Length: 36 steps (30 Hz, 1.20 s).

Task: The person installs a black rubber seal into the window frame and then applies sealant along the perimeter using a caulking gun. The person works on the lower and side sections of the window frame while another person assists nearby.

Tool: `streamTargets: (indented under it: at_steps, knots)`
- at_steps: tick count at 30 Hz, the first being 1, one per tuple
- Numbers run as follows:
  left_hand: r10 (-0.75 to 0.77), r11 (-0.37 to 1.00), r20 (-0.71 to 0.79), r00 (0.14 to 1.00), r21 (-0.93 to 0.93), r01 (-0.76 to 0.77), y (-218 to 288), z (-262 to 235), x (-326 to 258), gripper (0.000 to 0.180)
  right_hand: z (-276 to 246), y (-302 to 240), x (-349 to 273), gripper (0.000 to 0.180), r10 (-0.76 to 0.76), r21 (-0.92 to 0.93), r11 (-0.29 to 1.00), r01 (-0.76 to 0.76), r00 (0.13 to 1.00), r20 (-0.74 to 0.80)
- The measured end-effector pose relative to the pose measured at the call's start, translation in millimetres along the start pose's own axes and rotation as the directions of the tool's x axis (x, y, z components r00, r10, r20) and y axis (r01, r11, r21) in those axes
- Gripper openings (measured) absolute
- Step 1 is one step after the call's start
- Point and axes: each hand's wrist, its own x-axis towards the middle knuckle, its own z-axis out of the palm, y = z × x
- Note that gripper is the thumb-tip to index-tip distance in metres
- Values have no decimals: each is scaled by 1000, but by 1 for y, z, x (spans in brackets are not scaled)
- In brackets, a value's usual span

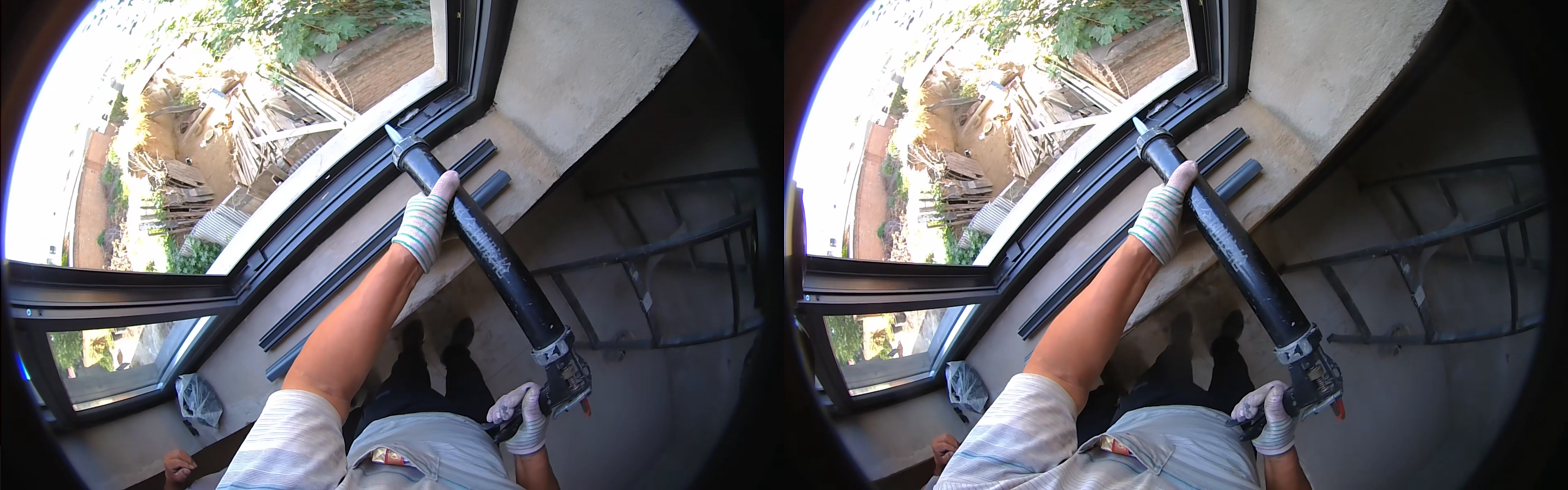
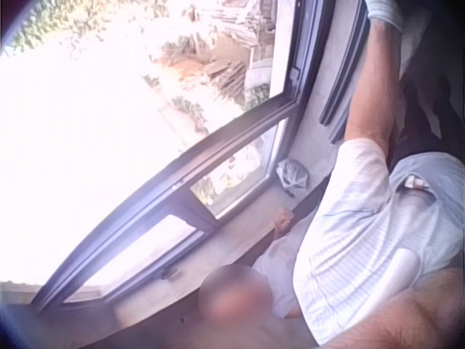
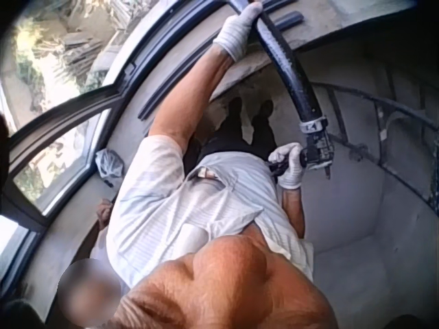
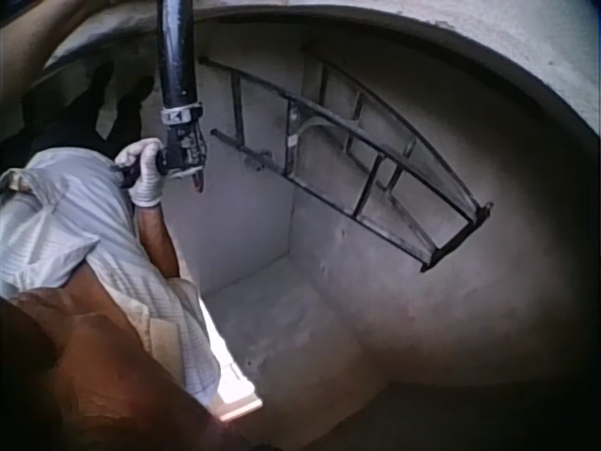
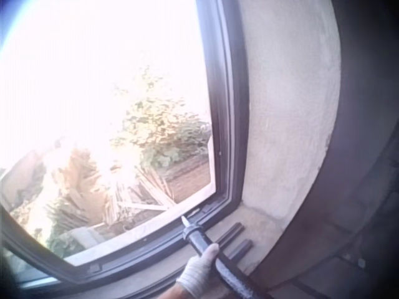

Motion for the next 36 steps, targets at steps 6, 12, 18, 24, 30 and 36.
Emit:
streamTargets:
  at_steps: [6,12,18,24,30,36]
  knots:
    - [-15,999,-36,999,29,16,0,-19,-15,40,0,16,-10,44,12,-54,999,-10,999,39]
    - [-21,999,-54,998,26,22,0,-37,-32,40,2,32,-22,44,13,-65,998,-9,999,53]
    - [-28,999,-54,998,34,30,-4,-59,-42,42,4,49,-33,44,14,-69,998,-9,998,60]
    - [-17,999,-71,997,34,19,-5,-76,-55,40,6,65,-46,43,18,-54,998,-14,998,65]
    - [-11,999,-78,997,39,14,-3,-89,-74,39,8,76,-56,43,32,-48,998,-29,997,66]
    - [9,999,-111,994,40,-5,-5,-103,-88,39,7,83,-65,42,82,-4,997,-81,996,47]
